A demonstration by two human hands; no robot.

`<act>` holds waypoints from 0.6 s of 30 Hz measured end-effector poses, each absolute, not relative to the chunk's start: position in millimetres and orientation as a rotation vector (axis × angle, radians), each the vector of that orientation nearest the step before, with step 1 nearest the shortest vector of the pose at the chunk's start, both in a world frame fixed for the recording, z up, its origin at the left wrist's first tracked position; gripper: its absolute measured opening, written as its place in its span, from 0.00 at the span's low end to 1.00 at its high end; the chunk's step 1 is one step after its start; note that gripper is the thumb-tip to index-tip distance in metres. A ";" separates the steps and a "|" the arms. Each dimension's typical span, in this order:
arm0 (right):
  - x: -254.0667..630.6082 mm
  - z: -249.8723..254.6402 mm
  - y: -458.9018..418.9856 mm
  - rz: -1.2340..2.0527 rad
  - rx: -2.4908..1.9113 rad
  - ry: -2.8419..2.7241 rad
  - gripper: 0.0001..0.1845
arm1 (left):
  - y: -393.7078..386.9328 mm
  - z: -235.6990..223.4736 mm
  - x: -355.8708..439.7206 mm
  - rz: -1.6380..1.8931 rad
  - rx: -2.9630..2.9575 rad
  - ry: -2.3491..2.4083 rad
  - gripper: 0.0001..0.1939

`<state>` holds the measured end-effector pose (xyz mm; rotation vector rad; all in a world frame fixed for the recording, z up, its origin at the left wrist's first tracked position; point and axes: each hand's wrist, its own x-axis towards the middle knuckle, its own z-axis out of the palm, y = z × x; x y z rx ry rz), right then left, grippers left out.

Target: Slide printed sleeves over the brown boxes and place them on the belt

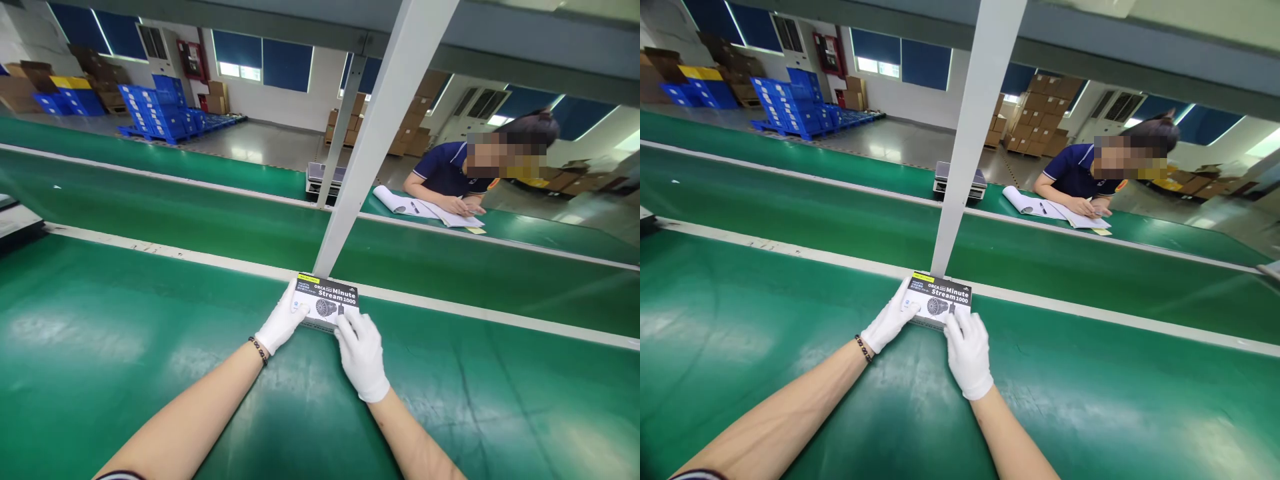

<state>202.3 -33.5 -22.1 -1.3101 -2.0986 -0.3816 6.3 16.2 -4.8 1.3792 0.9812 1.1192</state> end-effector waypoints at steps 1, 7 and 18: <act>195.3 -23.4 -33.2 -0.358 -1.274 -2.129 0.19 | 16.7 -4.4 6.3 1.133 1.374 0.948 0.35; 165.7 -29.4 -19.8 -0.339 -1.261 -2.026 0.15 | 18.4 -10.0 6.5 1.183 1.312 0.901 0.38; 173.3 -23.5 -18.8 -0.205 -1.160 -2.099 0.13 | 17.6 -4.6 6.5 1.229 1.395 0.827 0.31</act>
